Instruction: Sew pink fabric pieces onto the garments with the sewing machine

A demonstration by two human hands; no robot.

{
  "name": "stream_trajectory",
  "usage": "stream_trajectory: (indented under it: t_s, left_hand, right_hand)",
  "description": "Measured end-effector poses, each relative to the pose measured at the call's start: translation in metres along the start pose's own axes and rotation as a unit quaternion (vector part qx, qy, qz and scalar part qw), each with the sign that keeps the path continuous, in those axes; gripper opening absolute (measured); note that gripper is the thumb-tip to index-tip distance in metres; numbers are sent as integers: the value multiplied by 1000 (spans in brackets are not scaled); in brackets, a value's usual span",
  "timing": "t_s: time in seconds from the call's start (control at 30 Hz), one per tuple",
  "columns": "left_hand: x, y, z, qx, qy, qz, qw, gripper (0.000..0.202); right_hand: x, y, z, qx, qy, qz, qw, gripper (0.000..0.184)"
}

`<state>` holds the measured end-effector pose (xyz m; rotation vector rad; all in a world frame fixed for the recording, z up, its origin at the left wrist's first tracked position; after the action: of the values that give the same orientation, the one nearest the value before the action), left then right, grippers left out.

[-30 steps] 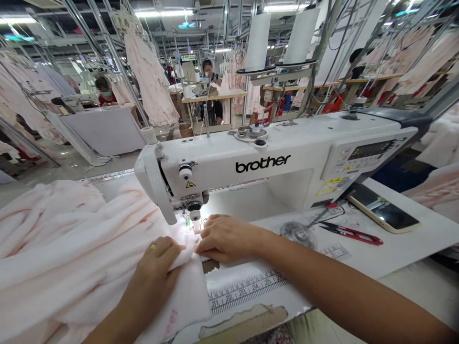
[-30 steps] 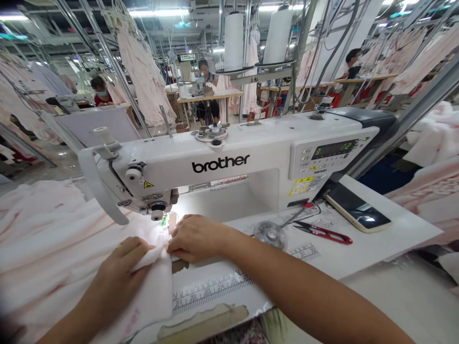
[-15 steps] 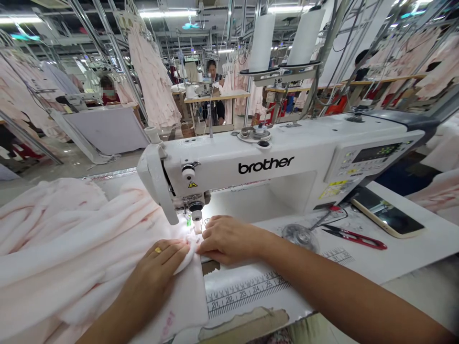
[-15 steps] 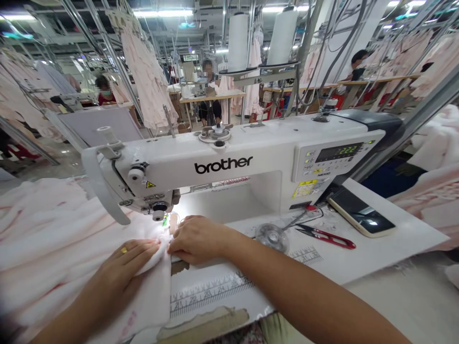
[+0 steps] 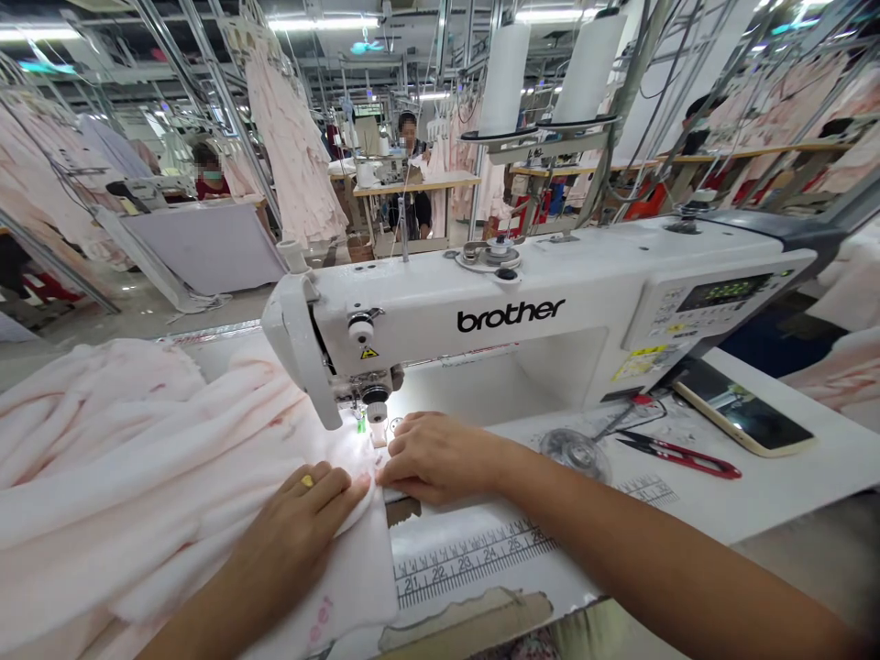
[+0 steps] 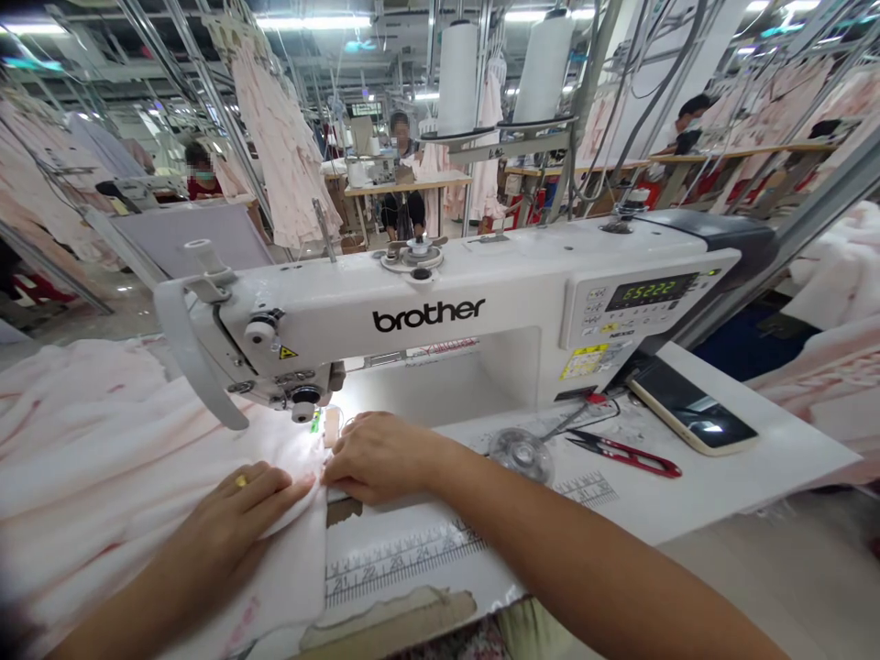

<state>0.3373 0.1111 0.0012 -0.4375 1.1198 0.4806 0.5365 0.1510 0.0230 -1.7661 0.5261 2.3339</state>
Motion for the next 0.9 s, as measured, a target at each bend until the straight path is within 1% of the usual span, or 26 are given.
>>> stream_trajectory:
  t_s: [0.1,0.2,0.4,0.57,0.67,0.7,0.8,0.9]
  left_hand:
    - [-2,0,2,13,-10,-1,1000,50]
    - [-5,1,3,20,-17,-23,999,52]
    - [-8,0,9,38,16,-30,999,44]
    - [-8,-1,10,34,50,-29,998,54]
    - [-7,1,7,24,68,-21,997,57]
    - [-7,2,6,24,67,-19,997,56]
    - [-6,4,6,27,49,-25,998,54]
    - [-5,11,11,19,38,-33,999,53]
  right_hand:
    - [1,-1,-1,2,4,-6,1000,13]
    - [2,-1,-1,-1,2,-8,1000,12]
    - [0,-1,-1,-6,7,-11,1000,14]
    - [-1,0,-1,11,11,-13,1000,13]
    - [0,0,-1,39,-8,-32,999,10]
    - [0,0,-1,45,-15,-33,998,10]
    - [2,1,1,53,-21,-31,998,20]
    - [5,1,3,83,-19,-47,995,19]
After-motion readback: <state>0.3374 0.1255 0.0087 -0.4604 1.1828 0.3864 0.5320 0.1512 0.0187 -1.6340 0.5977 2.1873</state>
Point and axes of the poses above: each hand's wrist, its own z-axis towards the middle knuckle, its own x-axis out of the palm, y = z × x, the point moved 3 cm from there along z, towards the middle knuckle, and after that the axes turned 2 degrees about -y, right-handed, at the moved point
